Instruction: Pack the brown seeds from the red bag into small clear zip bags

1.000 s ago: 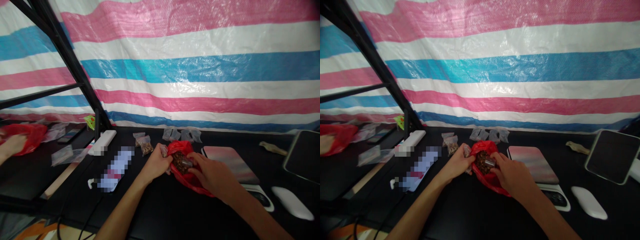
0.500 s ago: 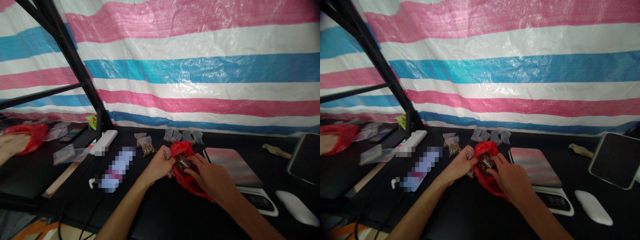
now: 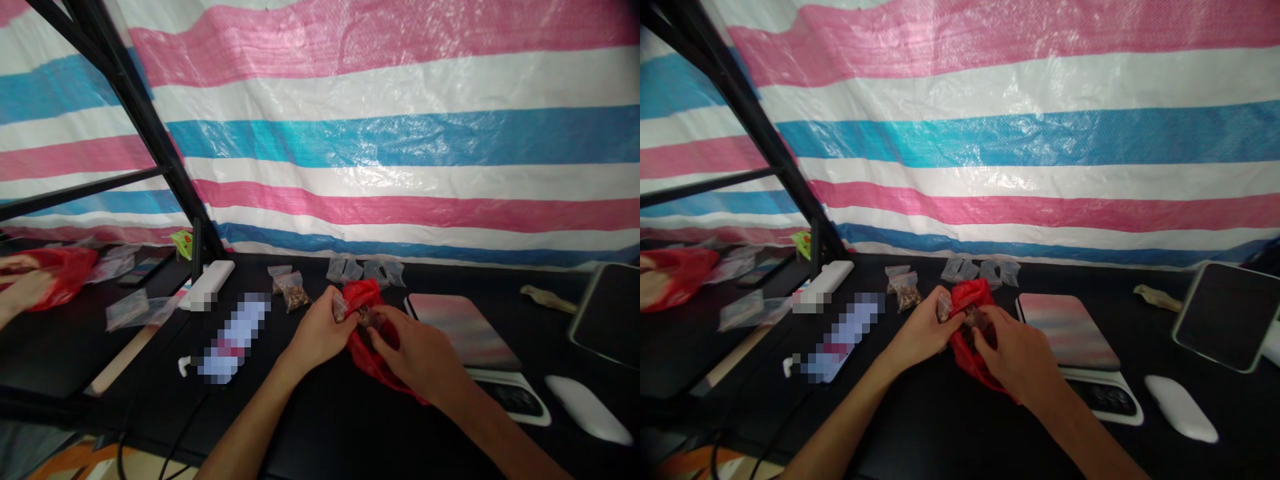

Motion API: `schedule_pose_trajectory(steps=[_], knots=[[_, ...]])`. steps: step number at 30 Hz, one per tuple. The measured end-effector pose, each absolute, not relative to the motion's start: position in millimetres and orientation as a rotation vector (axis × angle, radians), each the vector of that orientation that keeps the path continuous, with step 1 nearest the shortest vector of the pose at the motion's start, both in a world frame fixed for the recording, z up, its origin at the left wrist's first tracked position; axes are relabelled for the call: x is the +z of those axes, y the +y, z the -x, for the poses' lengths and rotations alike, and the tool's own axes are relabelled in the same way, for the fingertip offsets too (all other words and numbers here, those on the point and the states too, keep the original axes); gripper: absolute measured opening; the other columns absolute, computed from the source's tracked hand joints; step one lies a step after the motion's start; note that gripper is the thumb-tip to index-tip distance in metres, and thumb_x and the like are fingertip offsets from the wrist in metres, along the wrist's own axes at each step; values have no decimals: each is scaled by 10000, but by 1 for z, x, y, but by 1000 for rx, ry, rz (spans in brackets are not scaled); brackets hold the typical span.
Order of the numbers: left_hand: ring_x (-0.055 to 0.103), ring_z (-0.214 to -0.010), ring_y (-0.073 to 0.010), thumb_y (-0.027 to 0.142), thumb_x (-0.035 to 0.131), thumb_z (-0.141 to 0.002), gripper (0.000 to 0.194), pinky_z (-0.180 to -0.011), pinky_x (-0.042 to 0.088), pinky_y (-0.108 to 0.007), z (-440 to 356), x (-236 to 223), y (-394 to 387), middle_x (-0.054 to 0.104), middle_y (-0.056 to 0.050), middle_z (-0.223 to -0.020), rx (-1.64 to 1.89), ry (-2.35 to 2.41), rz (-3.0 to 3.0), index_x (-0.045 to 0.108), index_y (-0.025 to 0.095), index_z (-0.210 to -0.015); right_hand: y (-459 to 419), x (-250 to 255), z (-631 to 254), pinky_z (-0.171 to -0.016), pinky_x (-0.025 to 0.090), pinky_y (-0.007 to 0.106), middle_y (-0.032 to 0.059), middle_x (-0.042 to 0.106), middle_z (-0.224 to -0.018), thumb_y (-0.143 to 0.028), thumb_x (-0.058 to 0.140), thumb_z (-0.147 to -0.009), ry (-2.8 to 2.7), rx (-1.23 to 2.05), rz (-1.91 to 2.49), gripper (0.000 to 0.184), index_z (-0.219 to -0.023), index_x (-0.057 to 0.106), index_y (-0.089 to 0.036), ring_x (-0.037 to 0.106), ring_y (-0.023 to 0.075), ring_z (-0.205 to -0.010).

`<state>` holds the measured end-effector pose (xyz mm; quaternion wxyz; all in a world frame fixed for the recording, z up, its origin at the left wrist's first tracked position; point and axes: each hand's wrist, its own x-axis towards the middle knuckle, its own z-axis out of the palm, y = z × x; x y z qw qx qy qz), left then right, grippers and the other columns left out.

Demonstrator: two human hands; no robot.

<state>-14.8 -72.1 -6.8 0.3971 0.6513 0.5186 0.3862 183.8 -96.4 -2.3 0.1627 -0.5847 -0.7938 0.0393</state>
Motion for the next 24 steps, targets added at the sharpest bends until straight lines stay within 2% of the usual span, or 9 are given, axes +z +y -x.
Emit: schedule_pose_trajectory(steps=[4,7,14,18,22,24], knots=[[578,-830,-195,305,661,-919,135,-757,469,-328,16,-6,-71,611,-26,-915,1086,1422,-1903,556,227,-950,-98,3,-182,-610,462,327,10,808,-927,-420,521,-997,-2203,157,1738,276,-1204,644,-287,784,256,-776],[566,-903,-201,312,629,-958,113,-832,456,-336,17,-3,-71,600,-30,-954,1133,1325,-1960,572,215,-968,-96,6,-183,-647,498,351,28,814,-959,-420,508,-995,-2151,182,1784,307,-1239,628,-279,792,289,-837],[556,-935,-209,419,728,-922,274,-833,440,-323,17,-3,-71,611,-33,-993,1100,1192,-1908,582,208,-1017,-92,3,-190,-820,576,396,74,781,-1184,-394,532,-990,-2024,157,1598,335,-1285,608,-255,768,282,-1025],[531,-962,-227,432,708,-935,267,-849,431,-342,18,1,-72,600,-44,-1003,1027,1205,-2023,583,204,-998,-94,2,-189,-876,585,415,70,770,-1204,-390,531,-990,-2060,192,1540,350,-1301,614,-253,757,276,-1050],[524,-1016,-247,430,683,-950,282,-872,438,-363,18,5,-74,588,-72,-1082,933,1157,-2127,571,195,-1060,-95,2,-188,-873,590,415,62,766,-1187,-374,534,-992,-2085,171,1486,355,-1320,610,-263,749,268,-1033],[526,-1032,-255,427,684,-949,305,-887,447,-374,18,5,-75,580,-82,-1104,897,1123,-2167,560,188,-1092,-96,2,-188,-919,580,412,64,751,-1217,-362,539,-999,-2102,167,1399,346,-1324,610,-268,726,257,-1079]])
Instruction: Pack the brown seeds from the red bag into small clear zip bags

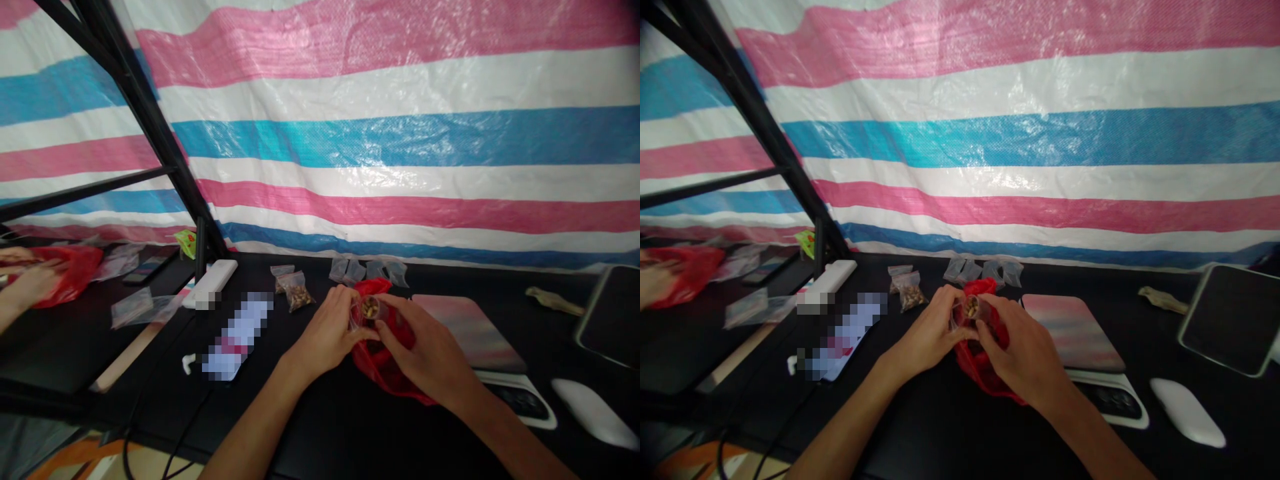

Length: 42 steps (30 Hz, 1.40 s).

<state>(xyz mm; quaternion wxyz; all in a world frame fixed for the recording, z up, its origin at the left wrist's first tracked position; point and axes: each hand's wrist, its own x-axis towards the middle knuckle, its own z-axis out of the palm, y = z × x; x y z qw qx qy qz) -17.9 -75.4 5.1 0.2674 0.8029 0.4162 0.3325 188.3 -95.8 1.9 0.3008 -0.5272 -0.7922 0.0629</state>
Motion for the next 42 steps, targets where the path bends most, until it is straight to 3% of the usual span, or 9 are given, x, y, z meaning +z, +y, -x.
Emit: schedule_pose_trajectory(steps=[5,10,15,20,25,31,37,42], knots=[[539,-1088,-263,355,696,-946,321,-938,455,-390,16,1,-77,578,-90,-1159,908,1107,-2188,539,193,-1174,-98,3,-189,-1044,543,414,71,670,-1359,-312,560,-1005,-2213,167,1150,411,-1415,589,-302,651,240,-1221],[553,-1014,-249,289,721,-911,201,-857,449,-355,13,0,-76,619,-57,-1054,904,1147,-2228,548,205,-970,-101,6,-189,-1039,553,391,67,631,-1397,-308,545,-1020,-2274,233,1087,492,-1510,506,-342,636,224,-1245],[568,-1011,-247,316,713,-907,206,-854,451,-355,11,4,-77,635,-56,-1058,903,1150,-2210,563,209,-998,-99,4,-189,-969,583,415,77,705,-1247,-328,574,-1004,-2207,242,1111,391,-1393,596,-298,685,244,-1126],[565,-1054,-261,277,707,-907,292,-918,447,-395,10,1,-79,631,-72,-1144,868,1122,-2280,559,204,-1148,-99,0,-190,-1057,535,427,72,634,-1370,-250,536,-1022,-2248,143,1036,365,-1359,637,-346,631,240,-1250],[574,-1033,-255,179,719,-853,320,-878,466,-378,8,-5,-79,617,-72,-1121,921,1096,-2224,539,201,-1117,-98,2,-190,-907,596,378,63,701,-1182,-356,629,-991,-2254,218,1123,401,-1391,615,-329,697,226,-1045],[551,-1091,-252,178,683,-903,252,-934,464,-383,8,-4,-80,598,-61,-1126,966,1076,-2137,535,215,-1104,-98,2,-189,-1048,547,417,71,638,-1368,-257,492,-1048,-2249,157,1024,337,-1321,668,-347,645,234,-1233],[546,-1016,-215,237,652,-944,184,-889,465,-348,10,-3,-79,551,-49,-1078,1053,1107,-2025,519,206,-1066,-97,7,-192,-1002,551,383,50,678,-1256,-335,587,-1013,-2103,221,1158,319,-1329,621,-325,661,227,-1163],[564,-880,-173,261,587,-973,161,-802,457,-318,10,0,-80,554,-17,-999,1141,1182,-1916,475,218,-1080,-90,18,-208,-1050,501,388,35,672,-1289,-263,569,-1015,-2064,249,1182,292,-1296,622,-322,630,214,-1206]])
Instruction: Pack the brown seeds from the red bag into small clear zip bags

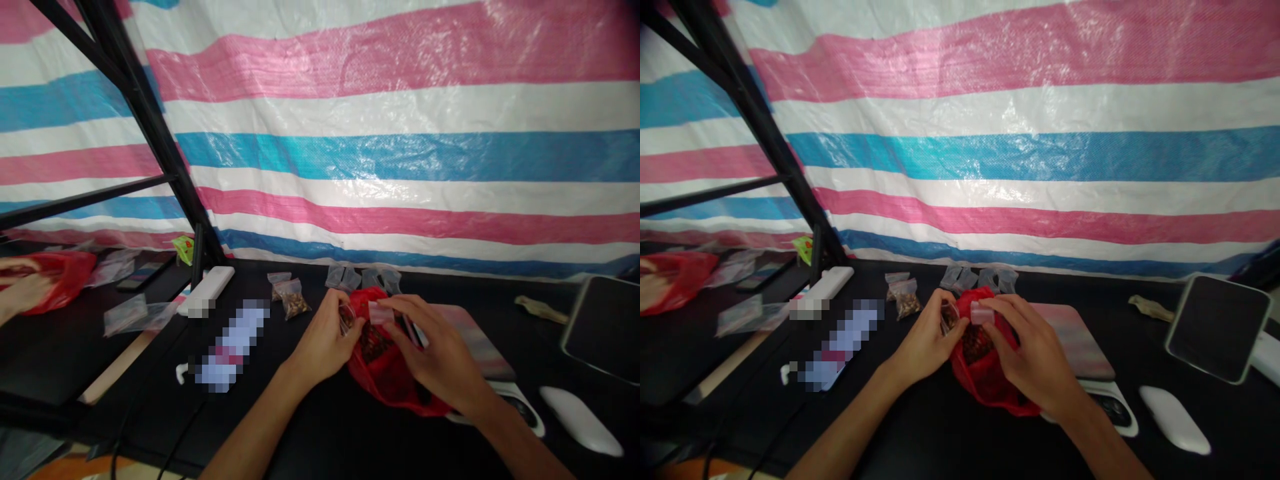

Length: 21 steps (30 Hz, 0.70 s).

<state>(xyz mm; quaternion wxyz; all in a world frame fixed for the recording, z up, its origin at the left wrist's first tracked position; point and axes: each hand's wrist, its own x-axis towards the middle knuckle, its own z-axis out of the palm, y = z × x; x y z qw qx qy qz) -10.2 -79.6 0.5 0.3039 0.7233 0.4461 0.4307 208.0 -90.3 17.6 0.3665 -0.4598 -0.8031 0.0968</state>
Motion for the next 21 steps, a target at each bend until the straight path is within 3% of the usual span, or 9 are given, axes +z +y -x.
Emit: schedule_pose_trajectory(steps=[6,8,12,16,21], knots=[[517,-691,-130,121,566,-886,219,-630,367,-271,14,4,-77,497,43,-819,1193,1324,-1815,413,234,-994,-88,26,-217,-1000,501,410,20,725,-1151,-104,540,-956,-2372,397,1212,284,-1085,706,-295,654,215,-1095],[498,-674,-127,102,570,-858,233,-614,348,-267,15,5,-76,498,49,-797,1136,1335,-1820,414,235,-972,-90,24,-215,-992,504,423,24,728,-1155,-90,567,-919,-2440,416,1243,311,-1100,713,-296,655,229,-1093],[498,-699,-130,164,583,-879,192,-635,364,-268,17,6,-78,514,42,-812,1012,1307,-1807,418,227,-953,-91,16,-213,-1084,456,488,62,708,-1294,-194,643,-920,-2457,372,1309,366,-1270,685,-295,621,275,-1222],[487,-736,-130,251,662,-869,267,-665,391,-263,16,3,-79,513,36,-863,954,1230,-1755,423,219,-984,-88,11,-215,-1060,464,497,63,735,-1244,-275,704,-907,-2496,419,1337,314,-1221,709,-282,645,294,-1177],[485,-743,-126,179,651,-857,232,-680,387,-253,12,1,-77,511,40,-851,1082,1187,-1761,445,224,-954,-87,16,-219,-978,504,471,53,744,-1219,-277,704,-904,-2464,425,1320,295,-1198,705,-292,678,287,-1108]])
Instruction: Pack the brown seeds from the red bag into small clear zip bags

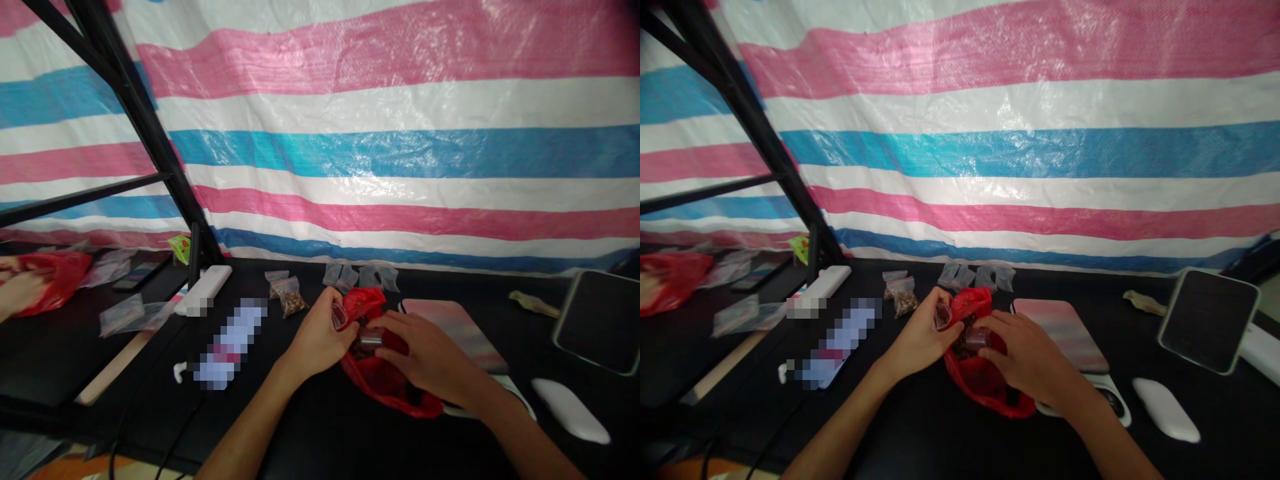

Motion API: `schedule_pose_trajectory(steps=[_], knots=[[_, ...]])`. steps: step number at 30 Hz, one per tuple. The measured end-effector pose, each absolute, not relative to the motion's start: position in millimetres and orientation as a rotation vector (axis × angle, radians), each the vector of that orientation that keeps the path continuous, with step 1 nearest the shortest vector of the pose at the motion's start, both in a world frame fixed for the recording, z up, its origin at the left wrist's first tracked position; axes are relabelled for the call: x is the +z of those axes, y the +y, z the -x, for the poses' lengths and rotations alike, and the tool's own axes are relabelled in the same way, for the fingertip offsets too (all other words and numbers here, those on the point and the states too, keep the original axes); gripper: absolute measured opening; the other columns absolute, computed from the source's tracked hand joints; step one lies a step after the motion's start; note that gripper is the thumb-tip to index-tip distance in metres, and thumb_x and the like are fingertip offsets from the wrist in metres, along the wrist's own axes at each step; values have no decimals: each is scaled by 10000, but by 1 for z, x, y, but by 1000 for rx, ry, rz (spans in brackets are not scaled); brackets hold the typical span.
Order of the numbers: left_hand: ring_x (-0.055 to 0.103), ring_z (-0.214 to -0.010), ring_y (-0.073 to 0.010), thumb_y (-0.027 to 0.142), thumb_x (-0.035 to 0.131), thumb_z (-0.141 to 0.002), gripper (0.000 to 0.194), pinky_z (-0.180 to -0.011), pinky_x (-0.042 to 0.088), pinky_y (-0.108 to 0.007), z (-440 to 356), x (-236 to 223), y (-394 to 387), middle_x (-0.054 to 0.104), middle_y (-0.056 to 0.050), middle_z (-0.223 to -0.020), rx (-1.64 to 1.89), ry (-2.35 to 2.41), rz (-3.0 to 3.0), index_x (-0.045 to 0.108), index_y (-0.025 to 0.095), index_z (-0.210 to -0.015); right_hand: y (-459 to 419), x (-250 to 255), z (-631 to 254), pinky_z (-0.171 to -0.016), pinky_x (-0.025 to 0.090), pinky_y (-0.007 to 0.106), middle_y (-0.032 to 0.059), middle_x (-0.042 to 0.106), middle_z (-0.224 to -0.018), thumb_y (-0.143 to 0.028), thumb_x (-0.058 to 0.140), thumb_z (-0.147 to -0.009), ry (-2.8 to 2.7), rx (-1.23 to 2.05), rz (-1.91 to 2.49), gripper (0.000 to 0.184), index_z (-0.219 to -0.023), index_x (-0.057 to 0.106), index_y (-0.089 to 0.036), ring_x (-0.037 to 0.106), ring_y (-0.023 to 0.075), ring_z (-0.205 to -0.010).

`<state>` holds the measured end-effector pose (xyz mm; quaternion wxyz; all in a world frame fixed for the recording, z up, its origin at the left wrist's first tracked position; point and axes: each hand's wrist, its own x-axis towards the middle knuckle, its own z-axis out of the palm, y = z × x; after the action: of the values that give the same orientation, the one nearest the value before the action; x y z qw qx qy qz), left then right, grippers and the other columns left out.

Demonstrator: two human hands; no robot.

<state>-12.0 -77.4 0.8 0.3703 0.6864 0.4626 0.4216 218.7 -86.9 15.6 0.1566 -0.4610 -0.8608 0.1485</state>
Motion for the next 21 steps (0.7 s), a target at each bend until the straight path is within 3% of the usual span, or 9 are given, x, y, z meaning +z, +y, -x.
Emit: schedule_pose_trajectory(steps=[4,7,13,21], knots=[[510,-740,-120,235,662,-893,212,-693,405,-245,9,2,-77,535,36,-864,1196,1117,-1725,463,225,-963,-88,22,-223,-1026,490,455,53,735,-1234,-283,680,-929,-2301,351,1219,333,-1261,652,-293,673,265,-1137],[542,-734,-118,271,638,-928,177,-691,418,-241,7,-1,-75,580,22,-880,1224,1099,-1658,469,220,-949,-87,23,-222,-975,515,418,53,729,-1223,-318,610,-987,-2143,273,1194,291,-1276,617,-291,681,242,-1092],[563,-673,-119,274,680,-894,224,-627,396,-229,5,-15,-72,619,32,-809,1182,1166,-1631,463,229,-927,-80,11,-218,-940,524,449,59,749,-1160,-258,616,-947,-2160,89,1327,272,-1217,644,-270,701,277,-1052],[520,-651,-101,142,645,-839,184,-609,385,-214,4,-13,-74,554,53,-747,1134,1025,-1594,484,216,-886,-83,2,-210,-953,505,444,61,758,-1176,-266,612,-948,-2205,198,1382,286,-1231,653,-246,704,279,-1066]])
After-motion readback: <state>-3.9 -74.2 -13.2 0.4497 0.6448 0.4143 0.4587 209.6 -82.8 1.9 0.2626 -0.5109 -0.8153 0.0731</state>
